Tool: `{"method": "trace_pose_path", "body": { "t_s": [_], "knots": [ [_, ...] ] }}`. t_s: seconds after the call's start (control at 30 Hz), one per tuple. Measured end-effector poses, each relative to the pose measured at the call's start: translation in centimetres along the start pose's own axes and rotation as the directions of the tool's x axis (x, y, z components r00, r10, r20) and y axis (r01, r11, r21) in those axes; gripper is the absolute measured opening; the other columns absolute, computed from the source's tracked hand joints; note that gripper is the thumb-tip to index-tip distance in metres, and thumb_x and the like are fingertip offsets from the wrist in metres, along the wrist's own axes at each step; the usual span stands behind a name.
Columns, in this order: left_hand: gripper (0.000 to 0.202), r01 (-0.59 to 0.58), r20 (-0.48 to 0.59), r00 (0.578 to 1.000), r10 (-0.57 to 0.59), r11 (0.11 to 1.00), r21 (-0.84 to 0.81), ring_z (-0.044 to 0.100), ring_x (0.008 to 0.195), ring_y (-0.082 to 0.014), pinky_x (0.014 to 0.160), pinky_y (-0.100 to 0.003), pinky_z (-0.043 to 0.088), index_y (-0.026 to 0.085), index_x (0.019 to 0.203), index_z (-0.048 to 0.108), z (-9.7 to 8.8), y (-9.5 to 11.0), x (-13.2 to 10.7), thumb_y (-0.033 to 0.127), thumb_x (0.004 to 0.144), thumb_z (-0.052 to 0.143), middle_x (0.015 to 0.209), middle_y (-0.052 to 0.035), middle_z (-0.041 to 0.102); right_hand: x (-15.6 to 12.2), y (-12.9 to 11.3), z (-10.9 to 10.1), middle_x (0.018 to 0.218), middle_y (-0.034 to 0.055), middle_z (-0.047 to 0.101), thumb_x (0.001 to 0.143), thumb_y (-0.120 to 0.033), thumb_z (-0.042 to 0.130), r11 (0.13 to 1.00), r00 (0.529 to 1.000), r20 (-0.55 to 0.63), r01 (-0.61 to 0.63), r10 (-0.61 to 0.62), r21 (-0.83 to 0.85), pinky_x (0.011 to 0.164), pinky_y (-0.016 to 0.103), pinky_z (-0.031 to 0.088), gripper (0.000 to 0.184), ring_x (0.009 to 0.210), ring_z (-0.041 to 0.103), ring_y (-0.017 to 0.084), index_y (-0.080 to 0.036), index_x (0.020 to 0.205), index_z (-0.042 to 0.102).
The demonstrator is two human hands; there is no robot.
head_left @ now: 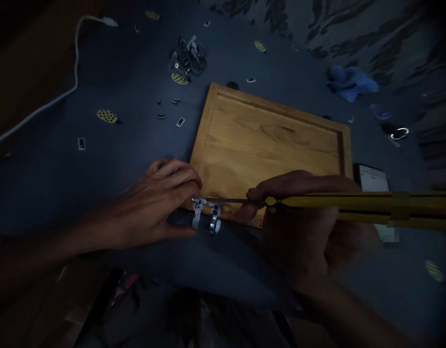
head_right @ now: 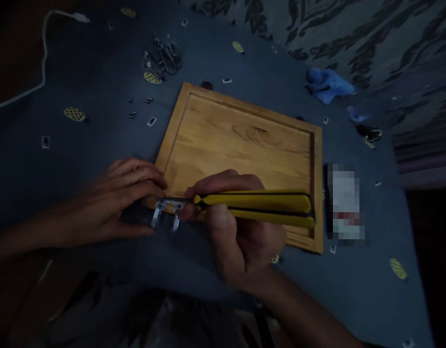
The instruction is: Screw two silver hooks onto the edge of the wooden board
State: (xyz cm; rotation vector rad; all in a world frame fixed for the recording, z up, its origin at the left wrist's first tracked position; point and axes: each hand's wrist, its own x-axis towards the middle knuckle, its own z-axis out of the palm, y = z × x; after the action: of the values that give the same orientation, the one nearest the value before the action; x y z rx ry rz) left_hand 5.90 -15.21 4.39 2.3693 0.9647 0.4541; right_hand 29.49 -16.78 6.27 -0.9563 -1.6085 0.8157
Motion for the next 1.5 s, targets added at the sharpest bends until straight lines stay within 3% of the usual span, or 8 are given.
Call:
{"method": "trace_pose_path", "body": {
  "t_s": [0.13, 0.37, 0.57, 0.77, 0.93, 1.07, 1.2, 1.5],
  "knots": [
    [0.034, 0.016, 0.023, 1.0, -0.016, 1.0, -0.005, 0.055, 0.128, -0.032, 0.103, -0.048, 0.042, 0.02, 0.115, 0.065, -0.1, 0.3, 0.2, 0.038, 0.091, 0.079, 0.127, -0.0078, 0.067, 0.8, -0.3, 0.4, 0.088, 0.004, 0.073, 0.105, -0.045, 0.061, 0.99, 0.994, 0.096, -0.055, 0.042, 0.13, 0.05, 0.03, 0.061, 0.023, 0.058, 0.071, 0.016, -0.026, 0.097, 0.074],
    [0.036, 0.021, 0.0, 1.0, -0.021, 1.0, 0.015, 0.054, 0.129, -0.0313, 0.108, -0.049, 0.04, 0.021, 0.113, 0.063, 0.3, 0.3, 0.1, 0.035, 0.087, 0.084, 0.131, -0.0077, 0.065, 0.5, 0.6, 0.2, 0.087, 0.0049, 0.073, 0.103, -0.043, 0.063, 0.997, 0.992, 0.123, -0.022, 0.012, 0.077, 0.048, 0.037, 0.061, 0.02, 0.06, 0.072, 0.02, -0.029, 0.096, 0.075],
    [0.035, 0.005, -0.015, 1.0, -0.004, 1.0, 0.026, 0.055, 0.129, -0.0319, 0.105, -0.049, 0.042, 0.021, 0.114, 0.062, 0.3, 0.3, 0.0, 0.035, 0.088, 0.082, 0.13, -0.008, 0.065, -0.5, 0.9, 0.3, 0.099, 0.0038, 0.072, 0.103, -0.028, 0.064, 0.999, 0.989, 0.148, 0.027, -0.024, -0.019, 0.064, 0.038, 0.066, 0.011, 0.083, 0.076, 0.022, -0.029, 0.112, 0.07],
    [0.034, -0.007, -0.032, 0.999, 0.008, 0.999, 0.038, 0.055, 0.128, -0.0335, 0.103, -0.05, 0.044, 0.019, 0.111, 0.064, 0.4, 0.2, 0.1, 0.034, 0.087, 0.083, 0.129, -0.0094, 0.066, -0.1, 0.6, 0.5, 0.093, 0.0016, 0.071, 0.105, -0.031, 0.063, 0.996, 0.975, 0.22, 0.059, -0.042, -0.072, 0.058, 0.032, 0.061, 0.007, 0.069, 0.07, 0.015, -0.03, 0.112, 0.066],
    [0.028, 0.011, 0.01, 1.0, -0.011, 1.0, 0.017, 0.055, 0.128, -0.0326, 0.104, -0.049, 0.043, 0.021, 0.107, 0.063, 0.2, 0.3, 0.1, 0.031, 0.088, 0.081, 0.128, -0.0077, 0.066, 0.6, 0.1, 1.2, 0.092, 0.0008, 0.072, 0.101, -0.028, 0.069, 0.992, 0.966, 0.248, 0.1, -0.079, -0.071, 0.061, 0.033, 0.063, 0.01, 0.078, 0.072, 0.018, -0.031, 0.107, 0.063],
    [0.034, -0.001, -0.019, 1.0, 0.002, 0.999, 0.044, 0.054, 0.128, -0.0323, 0.104, -0.049, 0.042, 0.02, 0.11, 0.063, 0.3, 0.2, 0.0, 0.035, 0.087, 0.083, 0.129, -0.0083, 0.064, 1.2, -0.7, 1.2, 0.095, 0.0011, 0.074, 0.1, -0.023, 0.07, 0.997, 0.971, 0.24, 0.014, 0.003, -0.071, 0.061, 0.031, 0.064, 0.006, 0.075, 0.075, 0.017, -0.028, 0.1, 0.068],
    [0.033, 0.016, -0.008, 1.0, -0.016, 1.0, 0.025, 0.053, 0.127, -0.0323, 0.102, -0.046, 0.042, 0.021, 0.109, 0.065, 0.5, 0.1, 0.1, 0.036, 0.086, 0.083, 0.128, -0.0074, 0.065, 1.3, -1.4, 0.5, 0.104, 0.0025, 0.077, 0.1, -0.029, 0.072, 0.994, 0.951, 0.295, -0.069, 0.091, -0.086, 0.069, 0.032, 0.066, 0.022, 0.082, 0.077, 0.019, -0.03, 0.122, 0.071],
    [0.032, 0.008, -0.016, 1.0, -0.007, 1.0, 0.015, 0.055, 0.126, -0.0305, 0.105, -0.046, 0.039, 0.021, 0.109, 0.065, 0.4, 0.1, 0.2, 0.036, 0.087, 0.083, 0.126, -0.0067, 0.066, 0.5, -0.2, 0.5, 0.095, -0.0006, 0.078, 0.089, -0.012, 0.079, 0.98, 0.959, 0.271, 0.125, -0.08, -0.155, 0.071, 0.032, 0.065, 0.027, 0.082, 0.076, 0.019, -0.029, 0.11, 0.073]
  ]
}}
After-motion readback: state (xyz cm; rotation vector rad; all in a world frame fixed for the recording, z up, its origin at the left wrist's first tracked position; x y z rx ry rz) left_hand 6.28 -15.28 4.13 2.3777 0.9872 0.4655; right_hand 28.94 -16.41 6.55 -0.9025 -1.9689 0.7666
